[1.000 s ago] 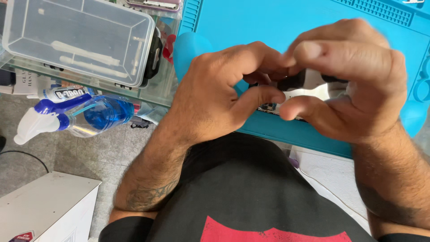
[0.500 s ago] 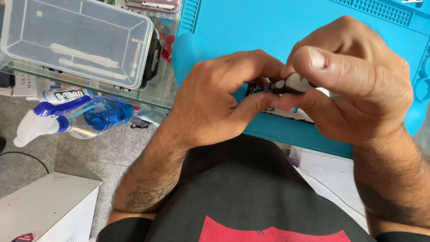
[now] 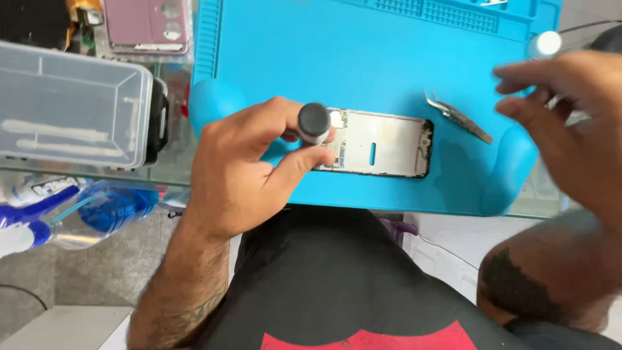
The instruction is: The person disassembles a phone by using tweezers and a screwdriver to remove internal components and screws, then handles a tube of adhesive and various screen parts.
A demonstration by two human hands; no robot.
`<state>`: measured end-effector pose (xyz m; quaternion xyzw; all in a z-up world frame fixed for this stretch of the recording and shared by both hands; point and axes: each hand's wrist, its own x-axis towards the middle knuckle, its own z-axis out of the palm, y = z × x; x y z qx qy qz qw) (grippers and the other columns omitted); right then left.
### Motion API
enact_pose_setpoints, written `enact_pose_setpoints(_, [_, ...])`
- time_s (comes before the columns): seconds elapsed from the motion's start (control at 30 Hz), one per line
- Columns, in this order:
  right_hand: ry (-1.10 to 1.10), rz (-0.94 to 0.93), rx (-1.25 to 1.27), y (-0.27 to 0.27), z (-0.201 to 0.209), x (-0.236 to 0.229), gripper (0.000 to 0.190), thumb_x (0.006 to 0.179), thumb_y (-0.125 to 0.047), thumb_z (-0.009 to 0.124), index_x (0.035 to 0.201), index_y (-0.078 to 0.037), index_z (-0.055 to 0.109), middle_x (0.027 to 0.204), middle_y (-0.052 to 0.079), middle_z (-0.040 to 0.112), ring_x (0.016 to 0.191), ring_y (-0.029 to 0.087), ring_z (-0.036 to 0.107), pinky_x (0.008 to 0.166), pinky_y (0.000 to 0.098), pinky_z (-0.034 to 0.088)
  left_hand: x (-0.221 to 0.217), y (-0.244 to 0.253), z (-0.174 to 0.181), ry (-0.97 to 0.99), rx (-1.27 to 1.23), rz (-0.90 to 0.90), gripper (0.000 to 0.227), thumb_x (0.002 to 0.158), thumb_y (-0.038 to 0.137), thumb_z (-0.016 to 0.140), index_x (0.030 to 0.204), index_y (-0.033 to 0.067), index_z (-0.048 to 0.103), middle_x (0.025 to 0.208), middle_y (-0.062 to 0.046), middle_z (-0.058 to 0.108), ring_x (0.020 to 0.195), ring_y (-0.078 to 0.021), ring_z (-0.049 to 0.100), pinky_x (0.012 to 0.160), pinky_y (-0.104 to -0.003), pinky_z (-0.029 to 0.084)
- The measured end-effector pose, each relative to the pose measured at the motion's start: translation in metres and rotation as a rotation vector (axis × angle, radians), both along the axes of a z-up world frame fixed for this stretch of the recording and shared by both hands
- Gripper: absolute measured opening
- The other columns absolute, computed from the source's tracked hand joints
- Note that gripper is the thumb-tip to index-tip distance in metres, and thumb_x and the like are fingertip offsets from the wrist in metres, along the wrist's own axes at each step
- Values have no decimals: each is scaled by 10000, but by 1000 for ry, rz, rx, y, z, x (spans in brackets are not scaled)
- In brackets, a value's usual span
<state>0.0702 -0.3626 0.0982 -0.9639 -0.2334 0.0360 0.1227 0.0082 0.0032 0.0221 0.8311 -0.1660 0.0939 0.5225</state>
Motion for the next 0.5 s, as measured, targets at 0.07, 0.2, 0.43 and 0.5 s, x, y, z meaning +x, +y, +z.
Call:
enact_pose_setpoints(0.07, [-77, -46, -142, 11, -6, -22, 284, 1186, -169, 827, 1439, -39, 828, 1218, 113, 806, 907, 278, 703, 814, 430, 537, -1, -2, -2, -18, -6, -11, 186, 1040, 182, 876, 1099, 185, 699, 1094, 58, 820, 951, -176, 775, 798, -335, 600])
enact_pose_setpoints(0.2, [-127, -101, -143, 14, -41, -31, 267, 1061, -211, 882, 1286, -89, 805, 1300, 58, 779, 902, 270, 715, 736, 442, 556, -3, -1, -6, -44, 4, -19, 164, 1053, 260, 840, 1139, 203, 711, 1128, 45, 822, 1062, -235, 832, 821, -394, 663])
enact_pose_setpoints(0.43, [-202, 60, -144, 77, -30, 29, 161, 1112, -297, 871, 1216, -174, 867, 1083, 22, 811, 1024, 257, 743, 728, 421, 563, -1, -1, 2, -86, 13, -23, 181, 1011, 258, 875, 1079, 176, 728, 1095, 33, 828, 962, -208, 818, 772, -349, 622])
enact_pose_setpoints(0.5, [-182, 253, -35, 124, -33, 56, 153, 1091, -348, 827, 1166, -219, 863, 1121, 34, 798, 851, 287, 731, 542, 457, 526, -2, -2, 6, -55, -27, -25, 146, 1033, 249, 831, 1103, 187, 719, 1054, 48, 830, 989, -201, 828, 822, -329, 659])
